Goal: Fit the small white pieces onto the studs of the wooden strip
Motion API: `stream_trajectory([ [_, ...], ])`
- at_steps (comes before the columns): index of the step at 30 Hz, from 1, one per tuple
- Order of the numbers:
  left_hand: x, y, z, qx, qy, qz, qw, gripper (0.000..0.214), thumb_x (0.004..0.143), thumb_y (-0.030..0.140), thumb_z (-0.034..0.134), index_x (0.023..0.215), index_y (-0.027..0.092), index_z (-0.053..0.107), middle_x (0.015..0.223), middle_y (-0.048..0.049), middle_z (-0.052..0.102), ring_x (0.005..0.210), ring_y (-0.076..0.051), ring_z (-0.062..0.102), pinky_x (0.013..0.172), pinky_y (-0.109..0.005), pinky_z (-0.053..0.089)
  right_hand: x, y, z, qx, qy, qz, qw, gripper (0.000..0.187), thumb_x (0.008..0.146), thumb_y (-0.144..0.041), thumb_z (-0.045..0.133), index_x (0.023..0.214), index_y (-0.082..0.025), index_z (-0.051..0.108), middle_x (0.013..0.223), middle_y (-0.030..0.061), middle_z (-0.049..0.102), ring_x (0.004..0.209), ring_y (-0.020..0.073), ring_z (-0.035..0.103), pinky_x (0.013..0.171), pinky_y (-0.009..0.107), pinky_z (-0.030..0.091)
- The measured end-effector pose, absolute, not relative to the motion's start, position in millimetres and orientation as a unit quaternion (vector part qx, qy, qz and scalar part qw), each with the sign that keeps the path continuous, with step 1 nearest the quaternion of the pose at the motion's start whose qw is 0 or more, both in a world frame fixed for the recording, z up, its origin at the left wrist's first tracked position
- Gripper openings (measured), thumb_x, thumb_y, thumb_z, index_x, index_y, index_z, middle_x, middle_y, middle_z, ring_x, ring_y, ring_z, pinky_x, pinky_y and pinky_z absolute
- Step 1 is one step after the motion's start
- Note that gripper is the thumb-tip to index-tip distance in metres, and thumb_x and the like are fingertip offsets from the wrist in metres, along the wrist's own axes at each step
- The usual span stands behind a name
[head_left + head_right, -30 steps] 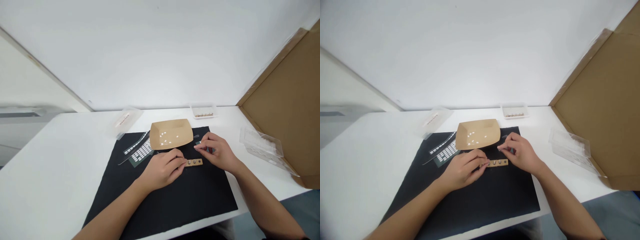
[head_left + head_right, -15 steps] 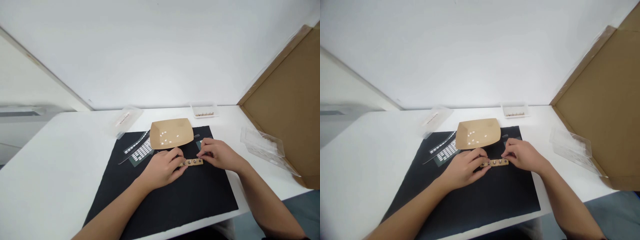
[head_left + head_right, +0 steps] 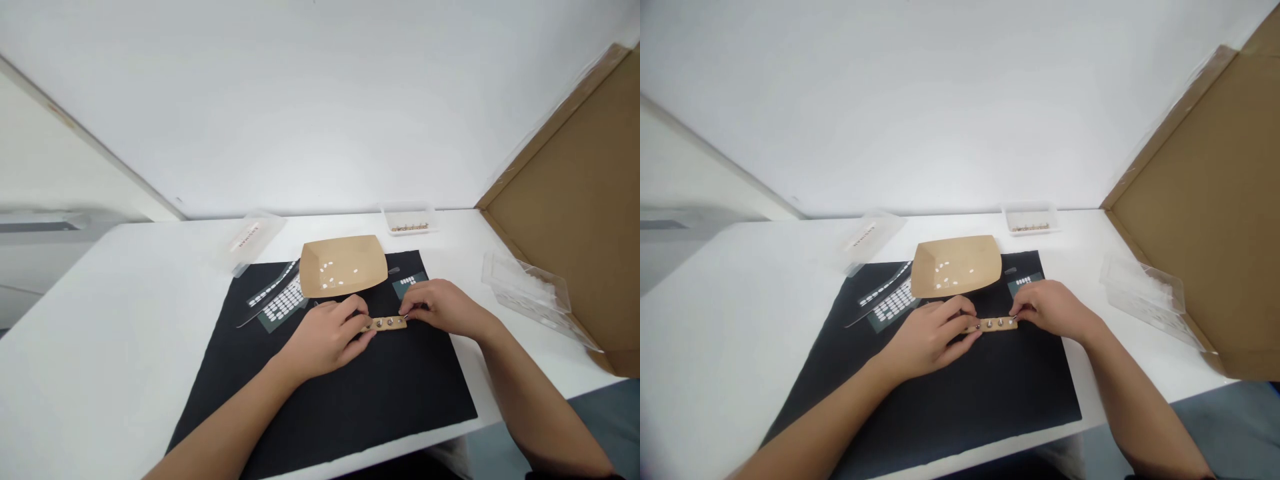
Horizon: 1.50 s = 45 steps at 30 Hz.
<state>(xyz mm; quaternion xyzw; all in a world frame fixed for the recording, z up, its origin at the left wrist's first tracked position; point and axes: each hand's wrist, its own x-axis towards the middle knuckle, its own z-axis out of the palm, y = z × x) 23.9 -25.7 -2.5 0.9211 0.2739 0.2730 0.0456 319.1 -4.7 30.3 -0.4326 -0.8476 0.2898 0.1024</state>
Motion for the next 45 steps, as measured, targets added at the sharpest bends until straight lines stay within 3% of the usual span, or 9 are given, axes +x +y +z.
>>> stream_trajectory([
  [6,22.9,-25.2,-2.3,0.922,0.281,0.263,0.041,0.019,0.106,0.035,0.060,0.105,0.019,0.071,0.107,-0.0064,0.071,0.070,-0.015,0.066,0.064,-0.031,0.051,317.2,-6.8,29.1,-0.415,-0.842,0.328,0.111,0.014,0.092,-0.012,0.078,0.093,-0.025,0.083,0.096,0.0003,0.070,0.081,0.0145,0.065,0.074,0.027,0.048],
  [23,23.2,-25.6,-2.6,0.926,0.288,0.240,0.034,0.023,0.108,0.036,0.055,0.106,0.019,0.069,0.109,-0.0073,0.070,0.070,-0.015,0.066,0.062,-0.030,0.051,312.9,-7.1,30.8,-0.394,-0.848,0.338,0.103,0.021,0.091,-0.009,0.071,0.100,-0.024,0.082,0.100,0.0023,0.075,0.086,0.0173,0.069,0.080,0.030,0.054],
  [28,22.6,-25.5,-3.5,0.926,0.299,0.223,0.047,0.021,0.107,0.036,0.056,0.106,0.018,0.067,0.111,-0.0072,0.070,0.071,-0.014,0.065,0.060,-0.029,0.049,311.1,-6.8,33.0,-0.411,-0.838,0.347,0.090,0.012,0.093,-0.018,0.075,0.102,-0.023,0.081,0.096,0.0026,0.075,0.082,0.0169,0.069,0.077,0.029,0.054],
  [36,22.1,-24.4,-8.8,0.926,0.312,0.201,0.062,0.025,0.106,0.036,0.060,0.121,0.017,0.064,0.111,-0.0088,0.070,0.097,-0.023,0.071,0.072,-0.032,0.054,311.1,-6.5,32.8,-0.429,-0.839,0.326,0.073,0.008,0.097,-0.022,0.071,0.095,-0.022,0.079,0.090,0.0027,0.074,0.079,0.0168,0.066,0.073,0.029,0.050],
  [45,21.7,-23.4,-11.2,0.928,0.322,0.170,0.084,0.019,0.107,0.037,0.059,0.108,0.019,0.065,0.102,-0.0066,0.068,0.093,-0.022,0.066,0.070,-0.031,0.049,311.5,-8.3,34.0,-0.399,-0.846,0.341,0.095,0.018,0.089,-0.007,0.068,0.093,-0.022,0.077,0.093,0.0015,0.071,0.081,0.0159,0.066,0.076,0.028,0.051],
])
